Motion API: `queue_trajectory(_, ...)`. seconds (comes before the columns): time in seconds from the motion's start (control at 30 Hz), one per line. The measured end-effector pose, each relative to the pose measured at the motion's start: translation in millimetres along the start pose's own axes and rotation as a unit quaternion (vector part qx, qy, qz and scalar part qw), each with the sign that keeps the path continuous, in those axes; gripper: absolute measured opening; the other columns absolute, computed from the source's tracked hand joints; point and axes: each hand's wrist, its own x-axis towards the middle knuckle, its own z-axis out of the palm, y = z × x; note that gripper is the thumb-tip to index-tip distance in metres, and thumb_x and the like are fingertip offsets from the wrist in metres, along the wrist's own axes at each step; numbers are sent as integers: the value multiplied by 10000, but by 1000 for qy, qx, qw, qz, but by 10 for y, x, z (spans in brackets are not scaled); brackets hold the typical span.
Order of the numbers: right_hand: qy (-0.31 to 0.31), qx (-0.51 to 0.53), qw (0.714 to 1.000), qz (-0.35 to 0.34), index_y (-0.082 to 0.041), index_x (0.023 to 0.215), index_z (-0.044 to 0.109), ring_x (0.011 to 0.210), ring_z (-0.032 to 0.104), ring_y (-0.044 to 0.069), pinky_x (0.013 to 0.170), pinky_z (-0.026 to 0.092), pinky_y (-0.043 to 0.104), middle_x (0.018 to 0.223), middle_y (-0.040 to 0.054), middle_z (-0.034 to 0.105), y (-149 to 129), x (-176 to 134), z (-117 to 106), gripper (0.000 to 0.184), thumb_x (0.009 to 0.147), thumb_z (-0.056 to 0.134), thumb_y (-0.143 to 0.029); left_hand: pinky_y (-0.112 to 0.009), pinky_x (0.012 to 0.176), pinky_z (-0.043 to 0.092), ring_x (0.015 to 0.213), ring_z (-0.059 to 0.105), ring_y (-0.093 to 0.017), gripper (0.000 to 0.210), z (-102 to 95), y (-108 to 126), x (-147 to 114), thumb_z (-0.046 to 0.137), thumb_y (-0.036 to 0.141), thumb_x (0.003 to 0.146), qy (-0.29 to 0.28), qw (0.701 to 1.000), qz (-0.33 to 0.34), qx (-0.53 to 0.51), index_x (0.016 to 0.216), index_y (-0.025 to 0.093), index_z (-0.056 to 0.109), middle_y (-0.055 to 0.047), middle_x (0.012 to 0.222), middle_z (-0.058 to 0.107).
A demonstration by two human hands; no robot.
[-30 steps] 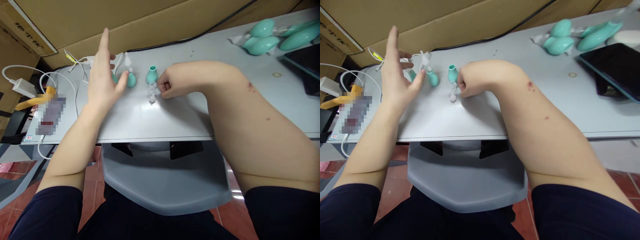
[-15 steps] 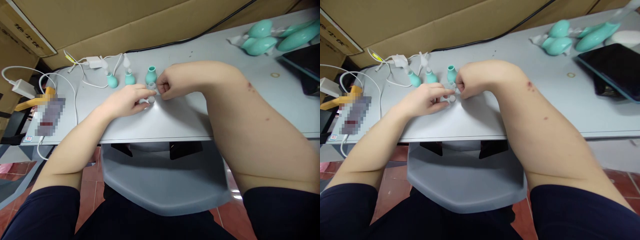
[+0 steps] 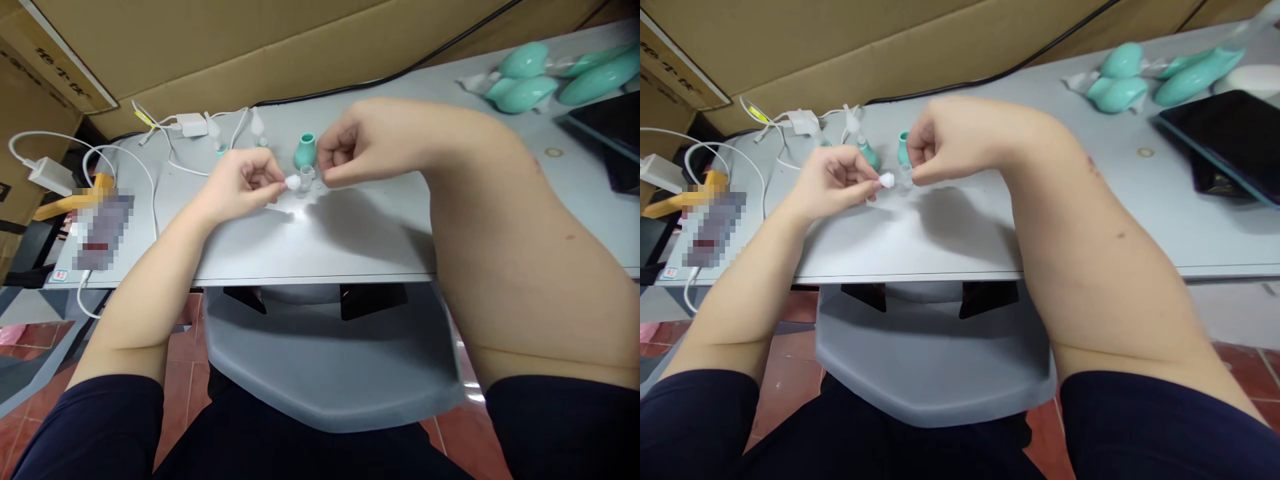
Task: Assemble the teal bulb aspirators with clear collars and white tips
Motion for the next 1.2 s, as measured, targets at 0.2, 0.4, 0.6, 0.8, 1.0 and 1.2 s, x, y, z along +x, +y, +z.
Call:
queue_trajectory(0.2,229,288,920,-137,-296,844,696,888,679,265,834,538,398,961,29,735,-159,-19,228,283,890,958,-391,-400,688,740,825,857,-237,638,-139,-240,38,762,877,997,141,990,17,20,1018,245,681,-42,933,755)
queue_trajectory(0.4,254,363,886,-134,-315,894,788,941,755,281,905,647,424,1077,21,844,-203,140,517,335,914,1014,-561,-390,700,758,824,883,-236,535,-129,-407,101,806,790,1016,151,987,-23,59,1079,269,703,-5,903,764)
queue_trajectory(0.6,281,391,864,-146,-298,787,762,910,763,241,897,672,405,979,-13,847,-210,171,530,319,890,1046,-401,-408,798,778,935,898,-259,377,-136,-298,52,797,622,1091,150,986,-30,65,1230,283,709,-40,1028,833)
queue_trajectory(0.8,273,364,878,-151,-308,875,823,955,773,257,944,670,417,1006,-3,856,-184,145,514,161,966,954,-295,-428,824,773,982,892,-273,393,-124,-316,93,804,580,1082,156,986,-19,60,1342,293,739,-28,1025,838)
queue_trajectory(1.0,233,332,906,-123,-327,945,835,1026,785,300,1034,699,501,1107,0,883,-177,171,449,226,960,980,-501,-421,811,765,933,876,-251,295,-95,-214,77,786,554,1085,172,983,-7,57,1229,296,788,-35,1027,852)
queue_trajectory(1.2,237,341,901,-126,-315,926,817,1075,803,304,1053,707,460,1126,5,882,-188,188,457,223,943,980,-466,-432,829,763,917,868,-251,328,-97,-215,85,808,565,1066,174,984,19,39,1237,285,805,-44,1035,860)
